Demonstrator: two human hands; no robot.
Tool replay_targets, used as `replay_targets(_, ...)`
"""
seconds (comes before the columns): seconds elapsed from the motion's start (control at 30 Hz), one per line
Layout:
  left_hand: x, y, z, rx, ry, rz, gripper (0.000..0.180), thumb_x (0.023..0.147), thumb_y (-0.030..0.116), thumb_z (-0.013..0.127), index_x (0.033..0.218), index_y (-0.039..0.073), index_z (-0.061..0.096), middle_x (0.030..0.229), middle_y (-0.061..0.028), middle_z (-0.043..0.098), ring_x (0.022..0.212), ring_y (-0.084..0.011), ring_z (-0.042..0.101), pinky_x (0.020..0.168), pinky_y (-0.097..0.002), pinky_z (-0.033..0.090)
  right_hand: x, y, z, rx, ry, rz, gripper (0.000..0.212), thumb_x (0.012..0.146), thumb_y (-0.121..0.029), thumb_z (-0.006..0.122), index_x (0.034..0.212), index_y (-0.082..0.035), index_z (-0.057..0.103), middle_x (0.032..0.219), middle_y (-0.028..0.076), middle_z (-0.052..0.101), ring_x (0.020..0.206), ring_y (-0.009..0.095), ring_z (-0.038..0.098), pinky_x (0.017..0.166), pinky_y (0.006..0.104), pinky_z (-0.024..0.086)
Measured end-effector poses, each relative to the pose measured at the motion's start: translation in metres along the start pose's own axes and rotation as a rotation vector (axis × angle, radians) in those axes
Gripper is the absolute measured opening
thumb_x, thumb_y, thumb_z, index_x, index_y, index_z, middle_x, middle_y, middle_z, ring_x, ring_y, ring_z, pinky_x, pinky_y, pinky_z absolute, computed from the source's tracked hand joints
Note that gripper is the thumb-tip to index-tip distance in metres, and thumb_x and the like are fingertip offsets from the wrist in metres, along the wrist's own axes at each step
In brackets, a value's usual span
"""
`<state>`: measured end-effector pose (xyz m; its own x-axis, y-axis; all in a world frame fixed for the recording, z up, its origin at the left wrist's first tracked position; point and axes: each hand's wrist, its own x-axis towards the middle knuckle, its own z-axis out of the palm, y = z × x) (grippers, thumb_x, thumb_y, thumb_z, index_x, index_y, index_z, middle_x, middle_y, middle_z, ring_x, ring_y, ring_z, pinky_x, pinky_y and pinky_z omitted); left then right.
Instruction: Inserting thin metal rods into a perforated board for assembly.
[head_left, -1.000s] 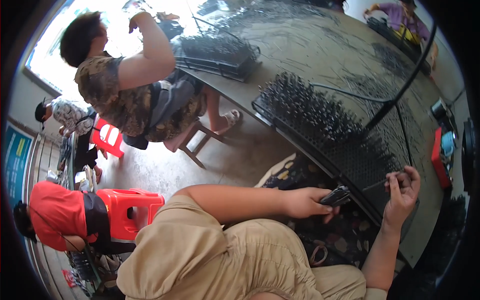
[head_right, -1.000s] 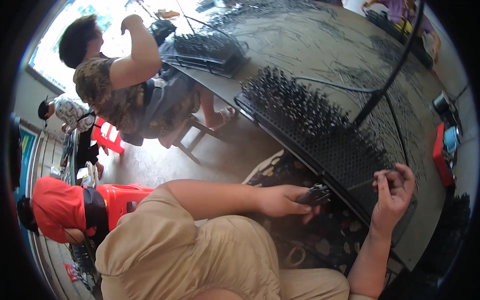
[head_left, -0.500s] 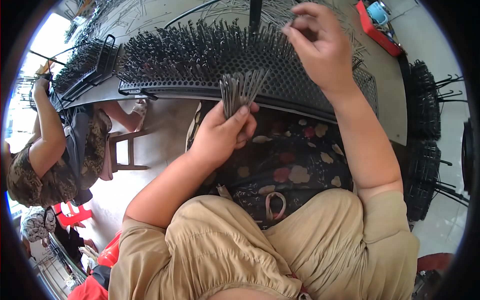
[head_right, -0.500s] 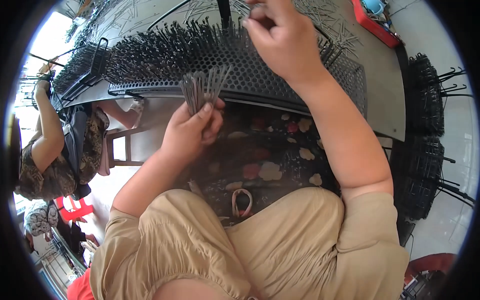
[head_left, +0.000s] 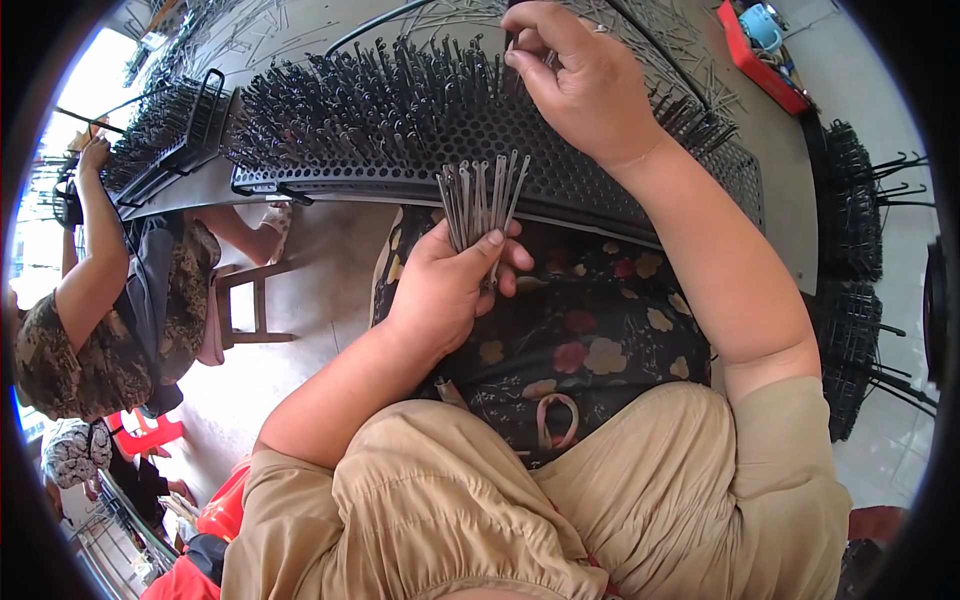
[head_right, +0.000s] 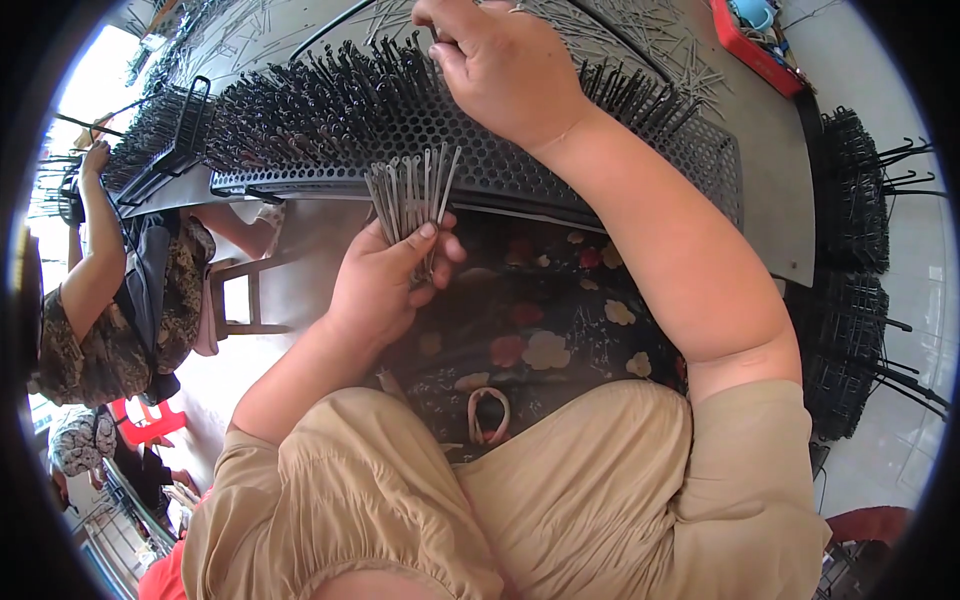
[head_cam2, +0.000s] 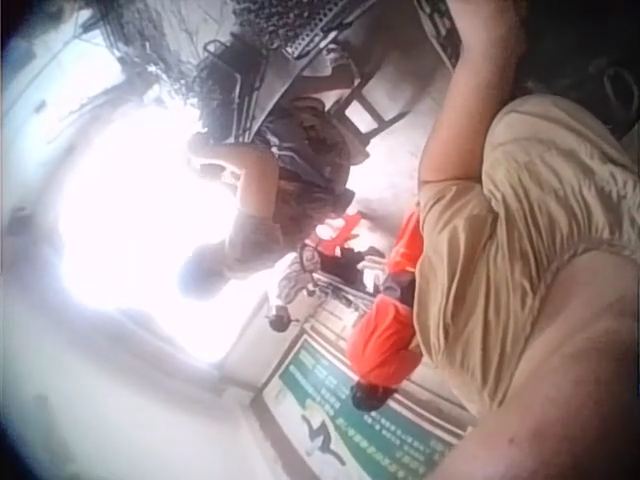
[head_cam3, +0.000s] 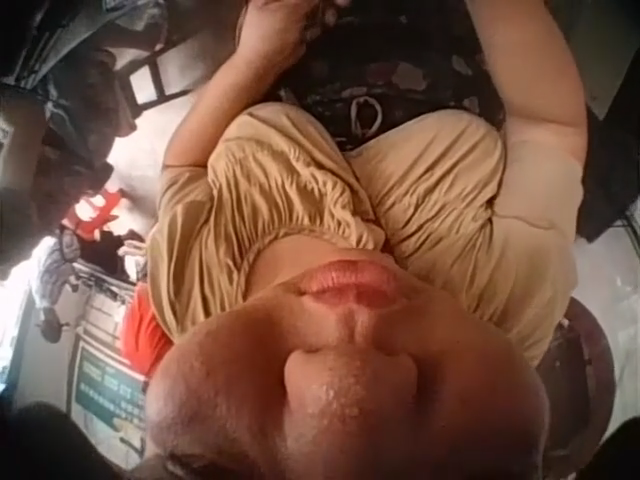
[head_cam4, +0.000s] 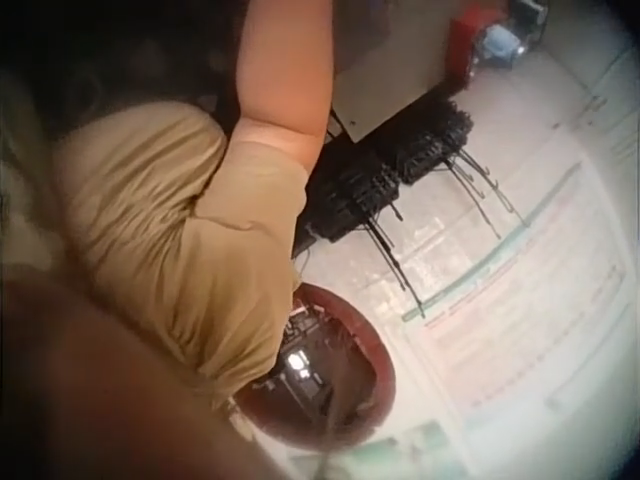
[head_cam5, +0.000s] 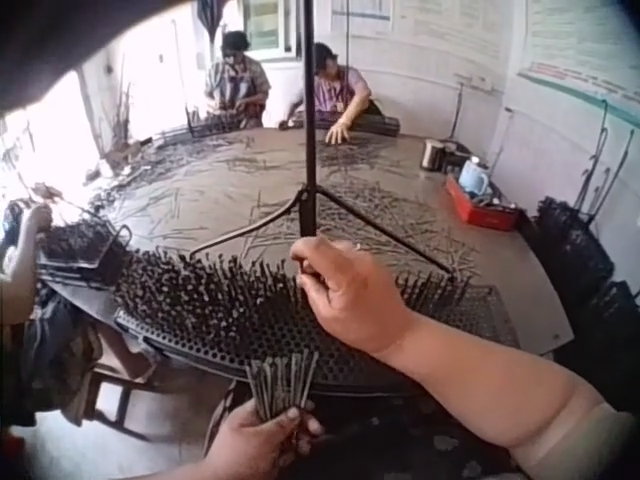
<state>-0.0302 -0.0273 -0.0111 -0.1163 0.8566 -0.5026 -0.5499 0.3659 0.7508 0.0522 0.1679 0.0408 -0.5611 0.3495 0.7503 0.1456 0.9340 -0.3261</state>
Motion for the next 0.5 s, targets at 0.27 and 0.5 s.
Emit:
replay_targets(0.27,0.002,-0.003,-0.005,-0.078,-0.014,0.124,0.012,0.099,0.012,0.050,0.104,0.004,0.058,0.080,-0.0046,0.062,0.057,-0.0075,0.048,0.042,-0.0188,0.033,-0.002,-0.014,-0.016,-0.084,-0.078,-0.033,0.010,0.073,-0.002,0.069,0.083,-0.002,0.067,0.090,0.010,0.068,0.089,0.029,0.061,0.083,0.0387,0.047)
replay_targets(0.5,0.008,-0.003,-0.003,-0.080,-0.046,0.132,0.011,0.099,0.013,0.051,0.104,0.005,0.058,0.078,-0.0037,0.061,0.056,-0.0071,0.047,0.043,-0.0186,0.032,-0.006,0.016,-0.001,-0.018,0.014,-0.194,0.015,0.074,-0.004,0.068,0.089,-0.004,0.068,0.095,0.010,0.069,0.095,0.030,0.060,0.085,0.0382,0.047)
